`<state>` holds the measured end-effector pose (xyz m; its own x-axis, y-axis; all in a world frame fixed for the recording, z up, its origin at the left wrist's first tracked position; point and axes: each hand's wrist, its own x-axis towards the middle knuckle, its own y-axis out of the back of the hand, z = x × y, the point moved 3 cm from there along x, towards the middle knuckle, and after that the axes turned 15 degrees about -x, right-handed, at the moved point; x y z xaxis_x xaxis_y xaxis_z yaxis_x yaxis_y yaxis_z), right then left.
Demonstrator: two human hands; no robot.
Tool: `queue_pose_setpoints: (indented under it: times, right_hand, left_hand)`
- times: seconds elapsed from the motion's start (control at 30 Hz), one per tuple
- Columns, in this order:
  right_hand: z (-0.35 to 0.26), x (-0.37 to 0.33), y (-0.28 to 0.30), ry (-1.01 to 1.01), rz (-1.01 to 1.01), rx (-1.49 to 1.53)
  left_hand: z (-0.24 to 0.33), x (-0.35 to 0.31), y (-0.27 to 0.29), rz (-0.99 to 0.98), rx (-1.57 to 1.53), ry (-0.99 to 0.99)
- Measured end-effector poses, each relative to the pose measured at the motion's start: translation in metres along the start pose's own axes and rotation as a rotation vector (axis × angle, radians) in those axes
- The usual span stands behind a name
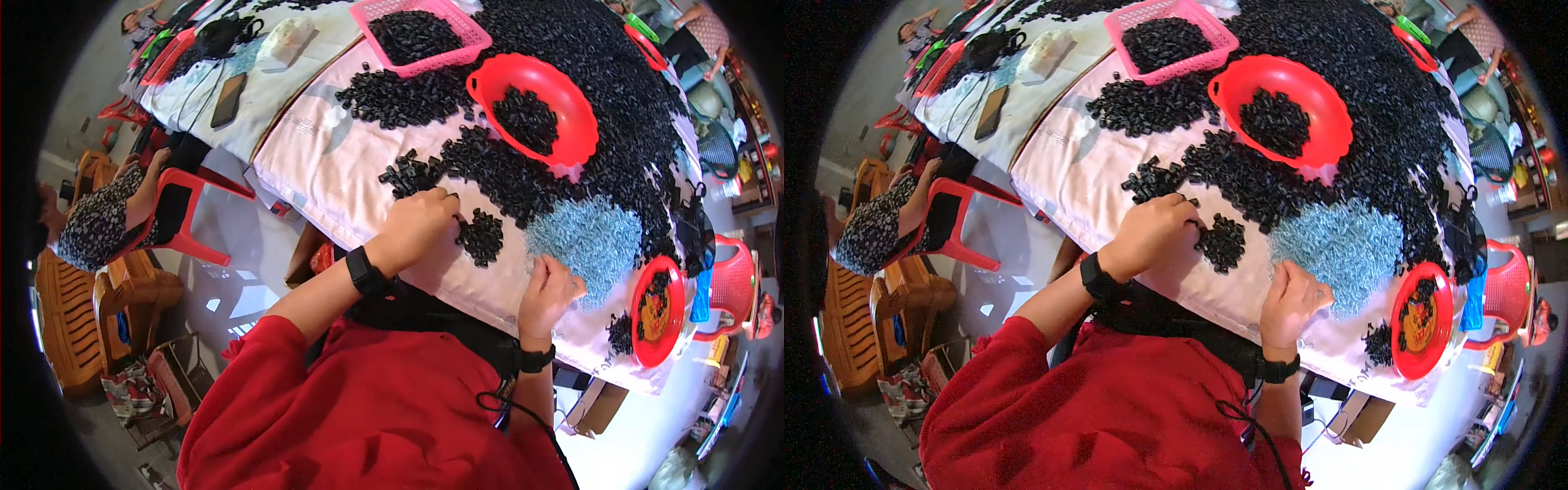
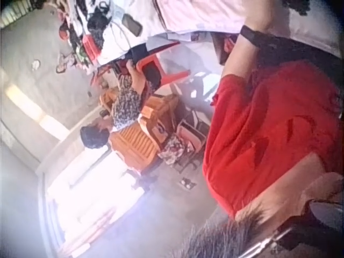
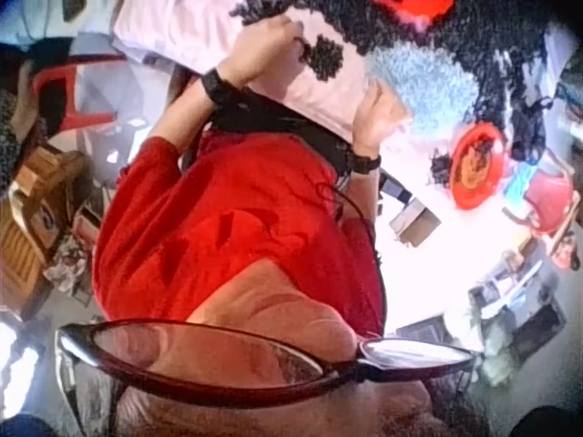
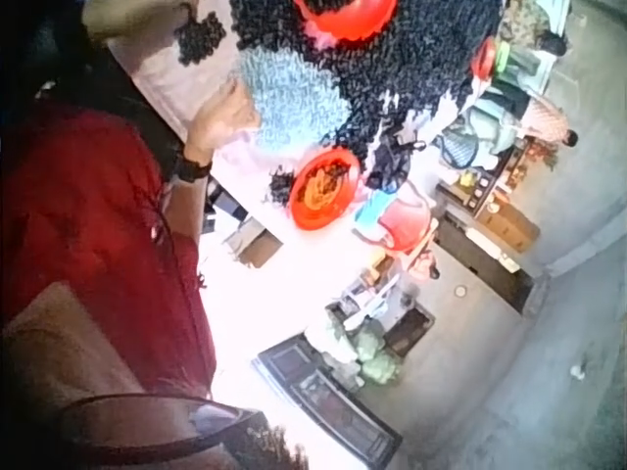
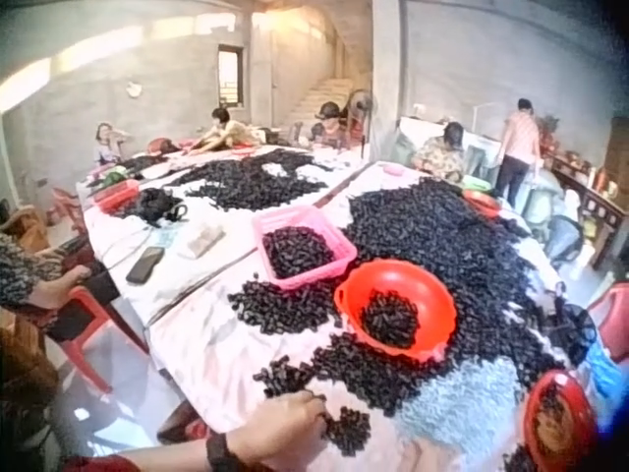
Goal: Sorting and assembling small black shoe components or accessories at a workstation.
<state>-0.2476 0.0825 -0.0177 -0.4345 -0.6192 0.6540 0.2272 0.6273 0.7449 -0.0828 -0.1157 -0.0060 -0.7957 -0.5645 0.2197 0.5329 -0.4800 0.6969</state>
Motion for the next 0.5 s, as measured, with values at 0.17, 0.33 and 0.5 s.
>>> queue_pose_setpoints:
  times: [0.17,0.33,0.5]
  right_hand:
    - [0.000,0.002,0.003,0.000,-0.086,0.026]
    - [-0.004,-0.002,0.019,0.225,-0.174,0.026]
    - [0.004,-0.005,0.025,0.125,-0.166,-0.040]
  left_hand:
    - [-0.004,-0.014,0.003,0.234,-0.067,-0.058]
    - [0.012,-0.031,0.022,-0.155,-1.124,0.693]
    - [0.023,-0.056,-0.009,-0.457,-1.636,0.820]
